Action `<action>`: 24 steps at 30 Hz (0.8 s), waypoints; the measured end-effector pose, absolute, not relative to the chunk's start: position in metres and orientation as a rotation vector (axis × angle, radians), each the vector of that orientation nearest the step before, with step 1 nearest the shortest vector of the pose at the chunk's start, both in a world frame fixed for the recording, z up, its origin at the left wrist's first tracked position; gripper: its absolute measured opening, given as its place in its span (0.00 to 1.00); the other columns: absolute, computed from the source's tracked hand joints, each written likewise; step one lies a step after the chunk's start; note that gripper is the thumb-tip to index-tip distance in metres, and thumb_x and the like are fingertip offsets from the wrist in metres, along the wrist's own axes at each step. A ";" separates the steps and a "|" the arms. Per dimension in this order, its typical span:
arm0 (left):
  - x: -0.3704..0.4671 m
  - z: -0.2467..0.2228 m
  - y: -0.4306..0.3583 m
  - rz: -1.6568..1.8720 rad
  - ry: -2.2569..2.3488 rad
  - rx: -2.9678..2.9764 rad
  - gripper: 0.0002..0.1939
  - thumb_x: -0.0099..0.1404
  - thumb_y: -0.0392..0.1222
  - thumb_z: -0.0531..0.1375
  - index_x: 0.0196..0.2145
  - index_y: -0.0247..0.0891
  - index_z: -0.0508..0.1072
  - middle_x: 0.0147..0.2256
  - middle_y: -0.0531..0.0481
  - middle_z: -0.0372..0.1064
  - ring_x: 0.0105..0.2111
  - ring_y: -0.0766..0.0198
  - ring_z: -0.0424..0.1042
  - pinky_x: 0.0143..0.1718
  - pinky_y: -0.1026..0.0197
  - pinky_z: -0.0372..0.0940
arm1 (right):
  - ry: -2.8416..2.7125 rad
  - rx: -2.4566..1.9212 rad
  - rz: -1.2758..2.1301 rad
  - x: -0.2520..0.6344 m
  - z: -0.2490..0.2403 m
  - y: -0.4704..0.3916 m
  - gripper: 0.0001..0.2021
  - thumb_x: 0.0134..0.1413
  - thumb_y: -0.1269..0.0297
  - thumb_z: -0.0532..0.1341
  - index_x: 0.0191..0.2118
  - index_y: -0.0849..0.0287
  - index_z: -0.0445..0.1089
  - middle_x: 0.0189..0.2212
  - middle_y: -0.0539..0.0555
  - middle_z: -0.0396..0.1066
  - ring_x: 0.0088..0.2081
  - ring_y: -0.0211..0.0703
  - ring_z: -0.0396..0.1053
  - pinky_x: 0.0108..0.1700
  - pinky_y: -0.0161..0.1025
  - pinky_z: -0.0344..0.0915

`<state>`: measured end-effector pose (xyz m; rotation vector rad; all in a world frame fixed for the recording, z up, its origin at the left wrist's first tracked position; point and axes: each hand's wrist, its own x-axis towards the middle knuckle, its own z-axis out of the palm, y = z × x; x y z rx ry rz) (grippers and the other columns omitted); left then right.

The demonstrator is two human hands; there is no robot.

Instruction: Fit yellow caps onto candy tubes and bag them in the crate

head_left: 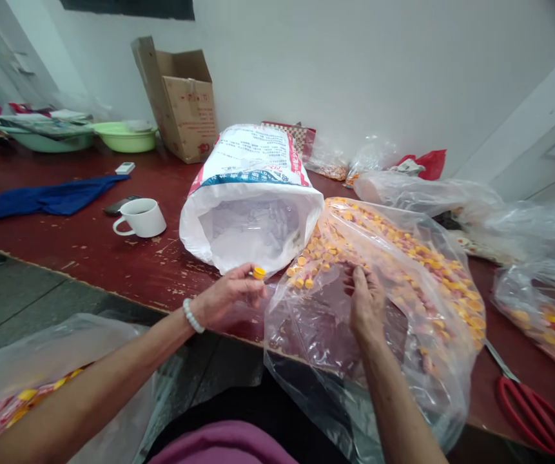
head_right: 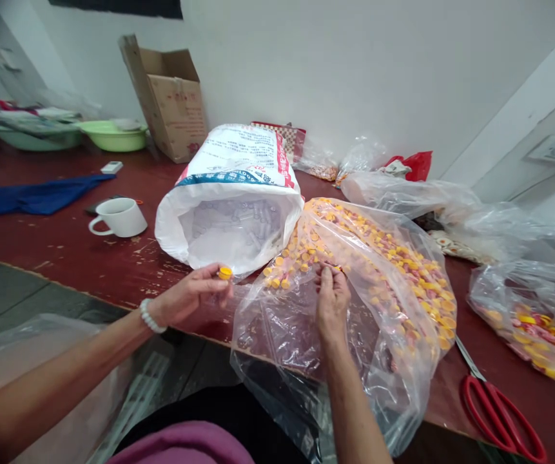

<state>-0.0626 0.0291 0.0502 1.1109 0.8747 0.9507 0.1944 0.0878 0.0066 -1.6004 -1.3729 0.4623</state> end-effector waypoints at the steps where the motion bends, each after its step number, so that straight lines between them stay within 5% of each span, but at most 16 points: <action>1: -0.069 0.049 0.041 1.009 0.933 1.094 0.08 0.55 0.38 0.59 0.33 0.35 0.63 0.27 0.51 0.65 0.24 0.69 0.63 0.30 0.65 0.59 | -1.419 -1.675 0.419 0.210 0.000 0.098 0.22 0.59 0.53 0.44 0.46 0.62 0.67 0.40 0.60 0.71 0.39 0.46 0.69 0.41 0.43 0.65; 8: -0.071 0.034 0.121 1.135 1.298 1.162 0.15 0.45 0.33 0.57 0.35 0.32 0.67 0.22 0.58 0.55 0.18 0.73 0.55 0.22 0.67 0.55 | -1.745 -1.792 0.221 0.228 -0.028 0.146 0.20 0.51 0.65 0.55 0.50 0.65 0.67 0.54 0.67 0.62 0.55 0.61 0.56 0.55 0.55 0.49; 15: -0.049 0.011 0.169 1.056 1.651 1.382 0.19 0.50 0.37 0.58 0.42 0.38 0.70 0.25 0.55 0.61 0.22 0.68 0.61 0.25 0.65 0.57 | -1.996 -1.705 0.219 0.218 -0.038 0.149 0.12 0.50 0.73 0.51 0.34 0.62 0.71 0.41 0.61 0.70 0.47 0.50 0.64 0.52 0.46 0.52; 20: -0.032 -0.002 0.191 0.944 1.893 1.569 0.13 0.51 0.45 0.61 0.35 0.41 0.74 0.34 0.46 0.68 0.41 0.51 0.67 0.42 0.55 0.59 | -1.921 -1.726 0.249 0.225 -0.037 0.130 0.11 0.48 0.69 0.53 0.36 0.63 0.70 0.38 0.60 0.69 0.40 0.47 0.66 0.44 0.41 0.60; 24: -0.023 -0.006 0.192 0.910 1.982 1.629 0.11 0.52 0.42 0.61 0.35 0.40 0.73 0.41 0.41 0.67 0.46 0.46 0.66 0.46 0.50 0.57 | -1.825 -1.713 0.269 0.234 -0.035 0.118 0.07 0.45 0.63 0.57 0.30 0.60 0.68 0.32 0.55 0.68 0.34 0.45 0.66 0.39 0.40 0.62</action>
